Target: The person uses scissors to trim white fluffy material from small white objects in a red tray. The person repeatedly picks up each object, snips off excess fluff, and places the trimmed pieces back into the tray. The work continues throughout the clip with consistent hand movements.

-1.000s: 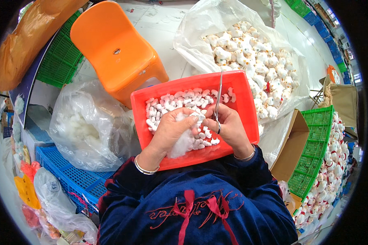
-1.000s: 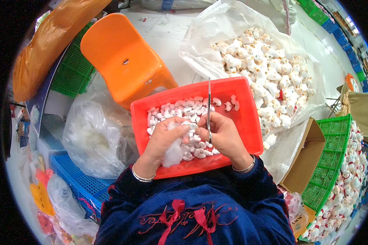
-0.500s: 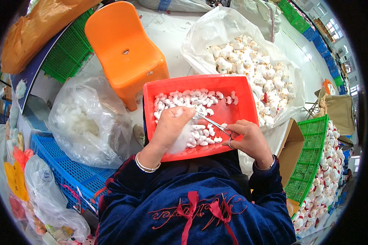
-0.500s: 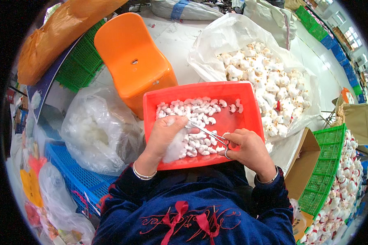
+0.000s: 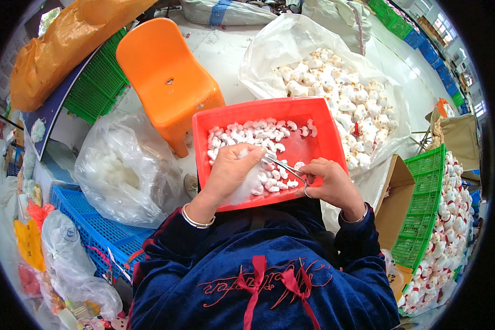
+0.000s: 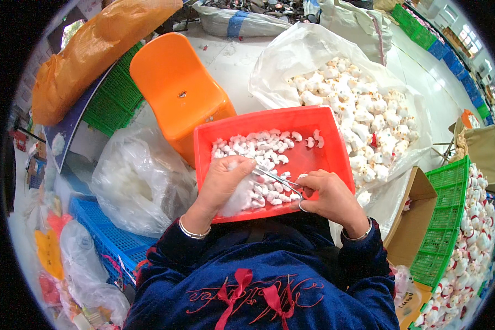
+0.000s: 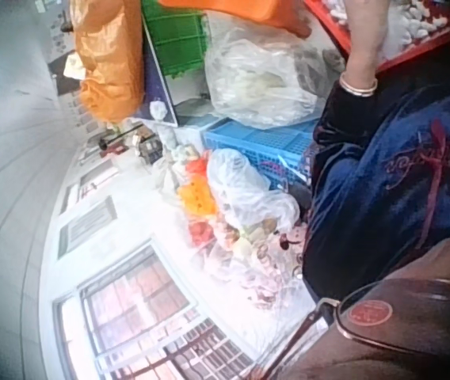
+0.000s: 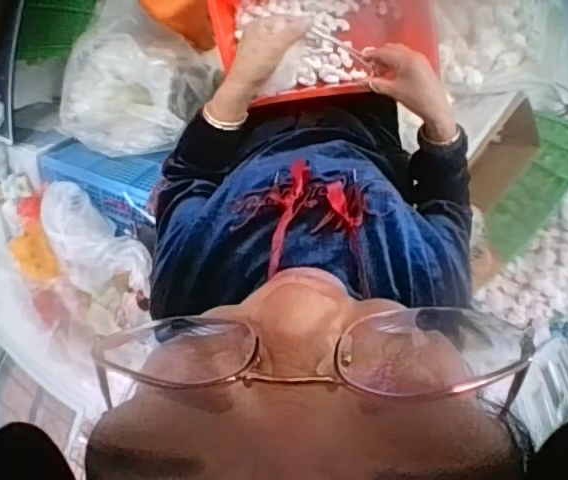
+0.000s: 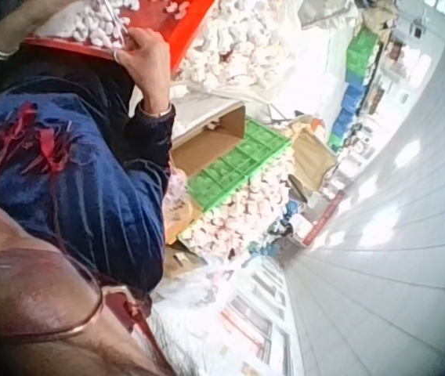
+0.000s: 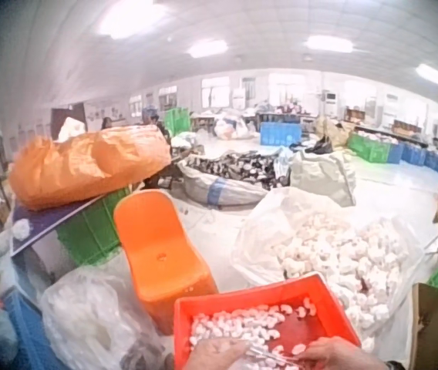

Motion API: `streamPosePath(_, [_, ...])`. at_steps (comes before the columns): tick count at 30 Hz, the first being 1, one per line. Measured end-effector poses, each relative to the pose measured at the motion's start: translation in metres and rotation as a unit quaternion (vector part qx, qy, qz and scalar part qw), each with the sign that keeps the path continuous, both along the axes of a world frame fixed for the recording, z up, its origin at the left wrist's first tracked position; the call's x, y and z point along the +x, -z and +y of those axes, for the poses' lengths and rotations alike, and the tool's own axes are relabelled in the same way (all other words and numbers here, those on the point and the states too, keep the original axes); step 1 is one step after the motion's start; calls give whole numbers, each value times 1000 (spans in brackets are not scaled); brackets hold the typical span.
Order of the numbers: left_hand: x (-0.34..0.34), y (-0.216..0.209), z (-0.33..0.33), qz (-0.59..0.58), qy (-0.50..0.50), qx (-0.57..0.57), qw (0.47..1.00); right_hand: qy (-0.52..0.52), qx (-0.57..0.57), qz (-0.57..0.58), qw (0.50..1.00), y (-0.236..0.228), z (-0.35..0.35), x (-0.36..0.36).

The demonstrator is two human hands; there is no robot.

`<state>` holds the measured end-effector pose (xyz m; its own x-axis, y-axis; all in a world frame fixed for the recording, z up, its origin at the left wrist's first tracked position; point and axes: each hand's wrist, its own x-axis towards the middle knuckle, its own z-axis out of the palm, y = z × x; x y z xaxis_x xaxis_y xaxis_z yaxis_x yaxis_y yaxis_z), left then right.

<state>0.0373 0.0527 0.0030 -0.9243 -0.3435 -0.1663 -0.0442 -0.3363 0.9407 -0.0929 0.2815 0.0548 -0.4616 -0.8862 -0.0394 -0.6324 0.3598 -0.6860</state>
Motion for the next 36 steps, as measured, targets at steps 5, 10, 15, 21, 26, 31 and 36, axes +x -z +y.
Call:
streamPosePath(5, [-1, -16, 6, -2, -40, 16, 999, 9, -31, -60, 998, 8, 3, 5])
streamPosePath(10, [3, -31, 10, -2, -17, 19, 1000, -2, -62, -81, 995, 17, 9, 3])
streamPosePath(15, [10, -44, 4, -36, 21, 29, 999, -56, -90, -113, 988, 20, 13, -3])
streamPosePath(21, [9, -44, -11, -12, 131, 50, 990, -75, -85, -192, 975, 17, 19, -8])
streamPosePath(26, [10, -36, -16, -2, 148, 106, 983, -48, -84, -169, 981, 18, 18, -8])
streamPosePath(31, [7, -31, -16, 2, 143, 138, 980, -15, -101, -83, 991, 20, 17, -4])
streamPosePath(36, [1, -25, -22, 40, 192, 81, 977, -46, -67, -107, 991, 10, 19, -3])
